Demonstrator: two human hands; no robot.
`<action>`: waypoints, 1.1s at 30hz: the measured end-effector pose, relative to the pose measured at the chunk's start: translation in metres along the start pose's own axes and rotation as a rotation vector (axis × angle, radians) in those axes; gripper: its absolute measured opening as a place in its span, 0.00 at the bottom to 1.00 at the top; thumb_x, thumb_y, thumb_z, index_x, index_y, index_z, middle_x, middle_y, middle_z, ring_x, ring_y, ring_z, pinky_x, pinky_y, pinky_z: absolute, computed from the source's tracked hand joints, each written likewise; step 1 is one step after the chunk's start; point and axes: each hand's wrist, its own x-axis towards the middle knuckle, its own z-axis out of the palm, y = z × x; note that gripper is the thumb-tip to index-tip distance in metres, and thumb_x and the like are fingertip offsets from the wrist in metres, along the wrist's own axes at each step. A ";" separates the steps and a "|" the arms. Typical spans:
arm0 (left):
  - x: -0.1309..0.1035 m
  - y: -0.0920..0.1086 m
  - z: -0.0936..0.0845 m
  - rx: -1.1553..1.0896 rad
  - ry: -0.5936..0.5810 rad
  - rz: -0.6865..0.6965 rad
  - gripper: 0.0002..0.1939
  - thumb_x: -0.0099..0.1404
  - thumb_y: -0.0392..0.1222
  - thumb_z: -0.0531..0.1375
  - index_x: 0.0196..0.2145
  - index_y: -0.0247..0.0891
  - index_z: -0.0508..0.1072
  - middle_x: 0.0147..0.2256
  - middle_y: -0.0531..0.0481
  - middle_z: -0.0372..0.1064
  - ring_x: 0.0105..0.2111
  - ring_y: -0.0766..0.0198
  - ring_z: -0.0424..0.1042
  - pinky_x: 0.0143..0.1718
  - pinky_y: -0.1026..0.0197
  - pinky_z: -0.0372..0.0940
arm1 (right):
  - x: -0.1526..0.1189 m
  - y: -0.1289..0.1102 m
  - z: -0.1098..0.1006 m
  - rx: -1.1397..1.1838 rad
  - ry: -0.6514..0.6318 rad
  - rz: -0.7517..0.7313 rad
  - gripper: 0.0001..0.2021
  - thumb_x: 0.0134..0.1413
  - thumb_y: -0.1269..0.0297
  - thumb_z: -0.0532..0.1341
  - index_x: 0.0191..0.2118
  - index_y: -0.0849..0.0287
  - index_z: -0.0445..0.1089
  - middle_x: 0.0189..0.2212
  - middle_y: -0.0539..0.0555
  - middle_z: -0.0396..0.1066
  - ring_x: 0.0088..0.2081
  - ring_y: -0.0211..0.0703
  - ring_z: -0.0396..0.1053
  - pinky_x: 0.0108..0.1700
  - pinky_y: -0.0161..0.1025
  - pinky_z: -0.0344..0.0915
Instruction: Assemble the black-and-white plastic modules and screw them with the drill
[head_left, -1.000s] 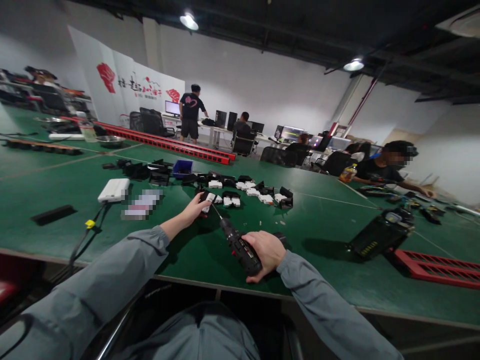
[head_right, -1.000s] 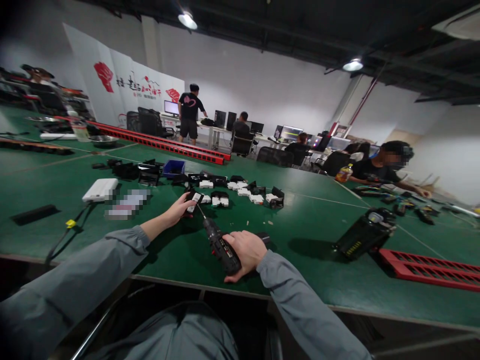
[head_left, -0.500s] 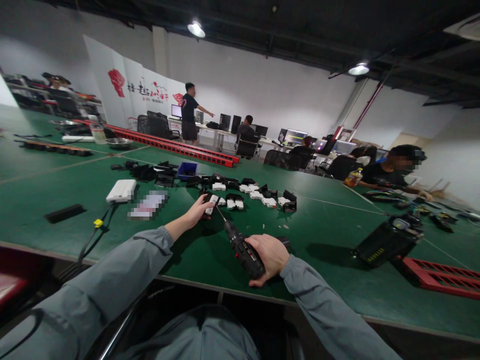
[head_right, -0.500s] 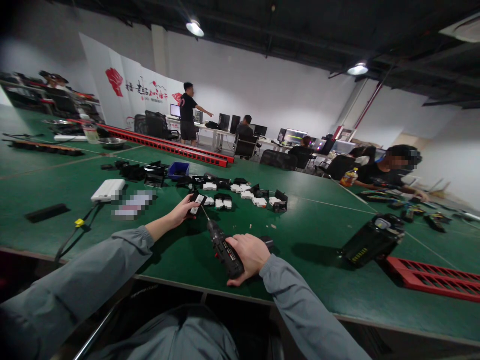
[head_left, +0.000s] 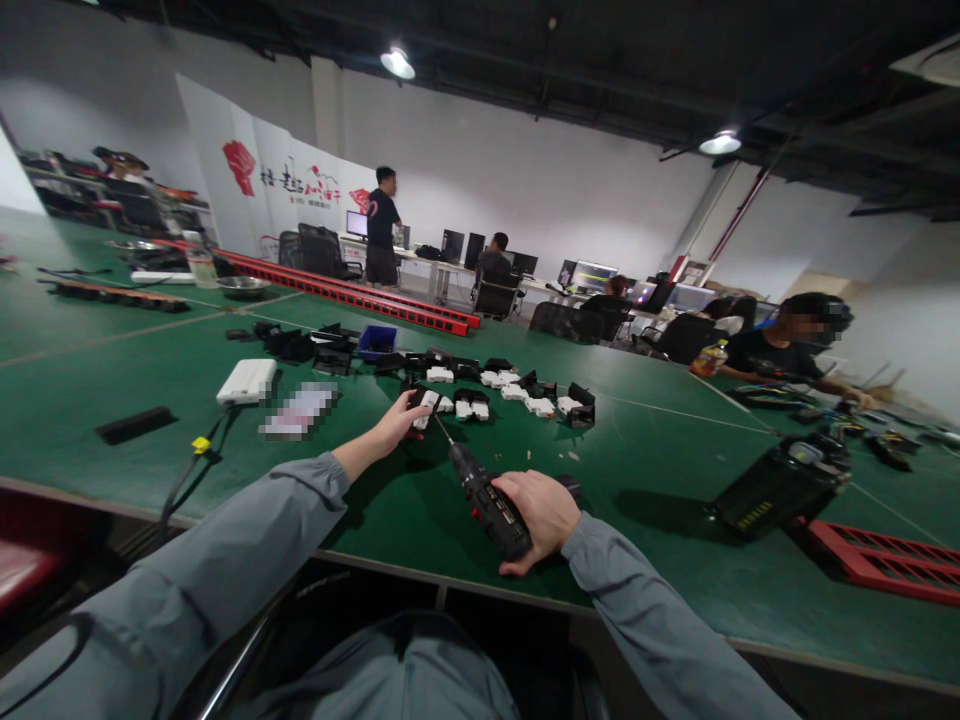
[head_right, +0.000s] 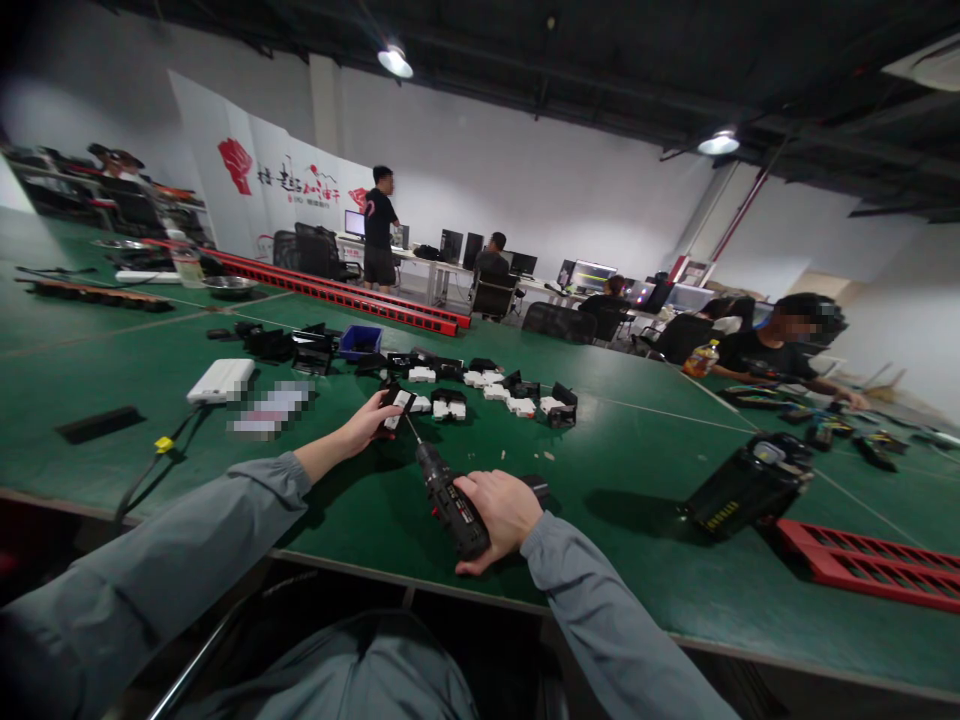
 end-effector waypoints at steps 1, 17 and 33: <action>0.000 0.000 0.000 0.012 -0.007 0.010 0.31 0.55 0.47 0.65 0.54 0.43 0.61 0.44 0.45 0.70 0.34 0.61 0.73 0.22 0.65 0.66 | 0.000 0.000 0.000 0.001 0.002 -0.002 0.54 0.28 0.26 0.60 0.57 0.63 0.56 0.43 0.64 0.69 0.43 0.57 0.71 0.43 0.49 0.66; 0.006 -0.008 0.000 0.148 0.037 0.063 0.31 0.56 0.48 0.65 0.54 0.39 0.59 0.45 0.42 0.67 0.31 0.65 0.71 0.19 0.68 0.65 | -0.001 0.000 0.000 -0.027 0.020 -0.027 0.54 0.29 0.25 0.59 0.56 0.64 0.57 0.42 0.65 0.69 0.41 0.56 0.71 0.42 0.49 0.66; -0.004 -0.002 0.003 0.275 -0.070 0.157 0.34 0.56 0.48 0.66 0.57 0.39 0.59 0.48 0.40 0.67 0.30 0.66 0.72 0.22 0.66 0.69 | -0.001 -0.001 -0.002 -0.028 0.030 -0.049 0.53 0.29 0.26 0.60 0.56 0.64 0.57 0.43 0.66 0.69 0.41 0.56 0.71 0.42 0.49 0.66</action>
